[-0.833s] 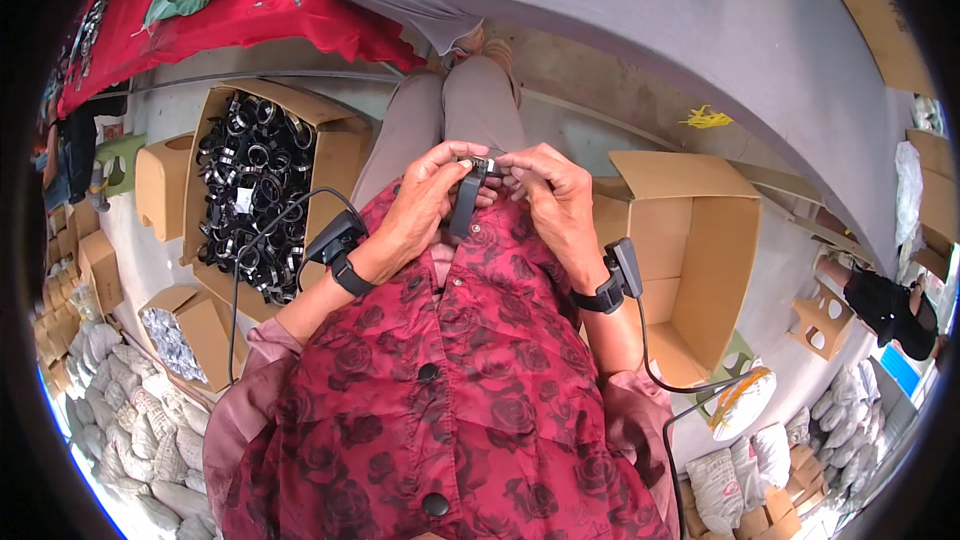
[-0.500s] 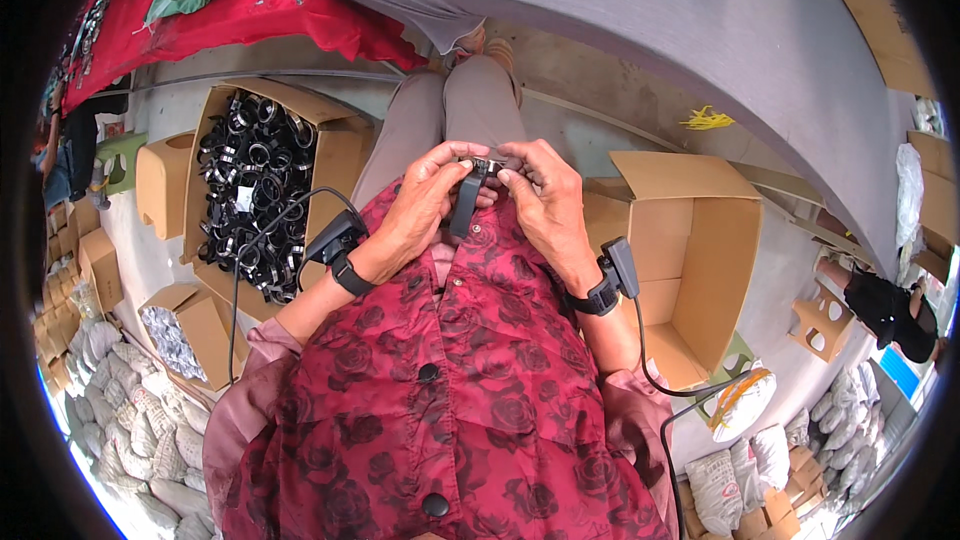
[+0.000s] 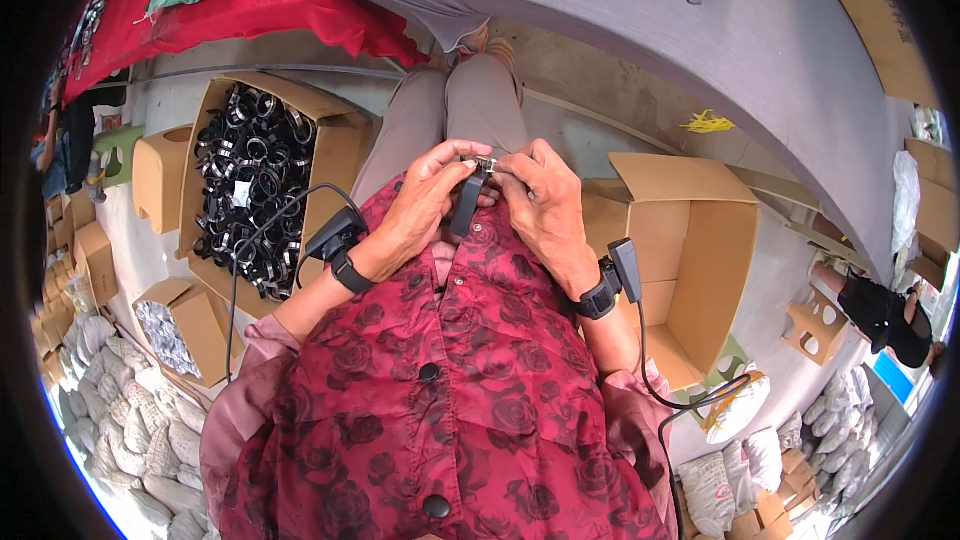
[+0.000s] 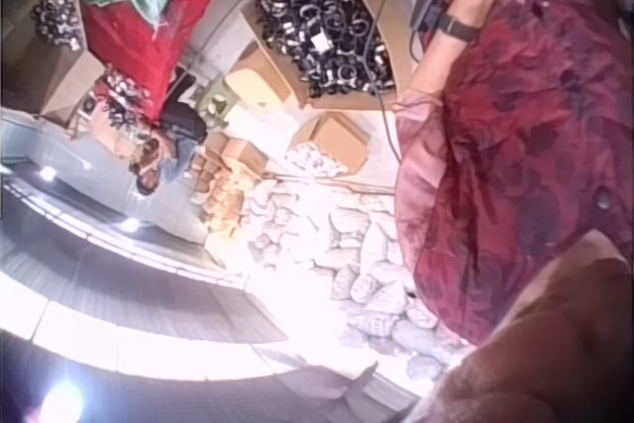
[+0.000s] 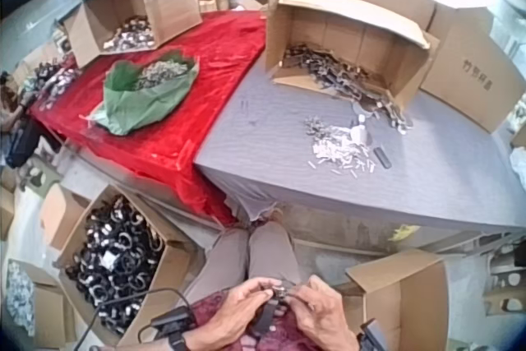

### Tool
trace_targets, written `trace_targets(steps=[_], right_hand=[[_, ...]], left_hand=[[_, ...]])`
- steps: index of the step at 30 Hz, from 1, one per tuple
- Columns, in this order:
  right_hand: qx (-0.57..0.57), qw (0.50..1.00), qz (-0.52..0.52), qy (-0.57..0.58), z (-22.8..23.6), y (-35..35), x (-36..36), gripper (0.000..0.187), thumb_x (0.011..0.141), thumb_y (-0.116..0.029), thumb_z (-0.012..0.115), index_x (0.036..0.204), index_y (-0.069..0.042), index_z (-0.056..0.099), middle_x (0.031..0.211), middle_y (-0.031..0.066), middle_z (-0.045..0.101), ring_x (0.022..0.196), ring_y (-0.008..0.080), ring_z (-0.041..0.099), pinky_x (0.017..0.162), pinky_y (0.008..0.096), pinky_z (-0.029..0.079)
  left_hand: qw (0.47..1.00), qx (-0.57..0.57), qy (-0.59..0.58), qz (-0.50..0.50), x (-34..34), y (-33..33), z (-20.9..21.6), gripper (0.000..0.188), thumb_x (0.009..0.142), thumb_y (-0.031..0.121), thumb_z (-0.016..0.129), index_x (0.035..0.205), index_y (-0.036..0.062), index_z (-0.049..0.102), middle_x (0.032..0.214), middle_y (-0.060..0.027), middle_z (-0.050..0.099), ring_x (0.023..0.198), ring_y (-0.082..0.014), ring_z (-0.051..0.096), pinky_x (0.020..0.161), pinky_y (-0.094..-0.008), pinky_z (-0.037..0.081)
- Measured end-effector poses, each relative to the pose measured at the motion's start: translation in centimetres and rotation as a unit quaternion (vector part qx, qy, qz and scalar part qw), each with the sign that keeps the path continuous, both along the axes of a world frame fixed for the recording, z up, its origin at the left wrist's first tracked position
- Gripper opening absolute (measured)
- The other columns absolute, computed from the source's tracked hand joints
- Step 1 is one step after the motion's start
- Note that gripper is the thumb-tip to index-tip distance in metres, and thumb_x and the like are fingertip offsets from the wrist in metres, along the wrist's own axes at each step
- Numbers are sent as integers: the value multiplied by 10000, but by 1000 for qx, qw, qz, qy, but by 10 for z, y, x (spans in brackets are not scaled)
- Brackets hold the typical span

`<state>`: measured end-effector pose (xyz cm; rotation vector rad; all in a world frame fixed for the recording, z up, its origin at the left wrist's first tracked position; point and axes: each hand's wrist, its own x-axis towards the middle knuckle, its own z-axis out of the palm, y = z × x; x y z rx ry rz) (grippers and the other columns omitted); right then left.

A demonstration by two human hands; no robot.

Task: Manually assembling small metal and plastic components to form larger mechanical circular parts.

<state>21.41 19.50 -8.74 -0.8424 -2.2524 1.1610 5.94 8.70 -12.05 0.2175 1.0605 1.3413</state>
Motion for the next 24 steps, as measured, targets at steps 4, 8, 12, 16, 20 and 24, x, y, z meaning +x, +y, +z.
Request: trace_targets(steps=[4,8,12,16,20,24], right_hand=[[-9,1000,-18,-7,1,-5,-3,134,857,61,703,981,9,689,875,150,617,756,325,634,663,403,507],[29,999,-18,3,-3,-6,-5,129,865,60,700,984,19,670,888,156,615,773,349,637,679,423,515],[59,998,-9,4,-5,-6,-6,135,856,62,708,978,16,670,892,158,612,784,362,638,690,434,516],[56,998,-11,-2,-7,-8,-6,137,852,65,707,975,13,672,886,156,611,788,362,637,698,438,516],[10,1000,-26,5,-9,-11,-6,120,869,55,708,975,12,671,883,150,624,775,337,648,688,415,520],[-58,997,-54,9,-10,-14,-6,93,895,36,714,975,12,672,880,127,639,725,255,657,671,371,526]], left_hand=[[1000,-9,4,-2,0,1,3,280,1084,127,537,1323,-13,581,1122,-113,698,976,-157,712,878,-326,630],[1000,-12,4,-7,-1,1,6,291,1069,126,552,1326,-6,585,1108,-99,699,956,-141,709,831,-296,614],[1000,-25,12,-13,-1,2,12,299,1056,124,558,1327,1,588,1069,-84,704,899,-131,705,776,-262,586],[999,-25,20,-17,-1,2,11,297,1054,119,556,1325,1,587,1055,-81,704,863,-128,699,760,-250,576],[999,-16,25,-19,0,1,9,294,1050,101,544,1324,3,585,1050,-81,705,856,-121,697,741,-239,564],[1000,-14,17,-22,-1,0,8,294,1047,85,536,1326,5,581,1047,-80,708,859,-119,699,759,-239,570]])
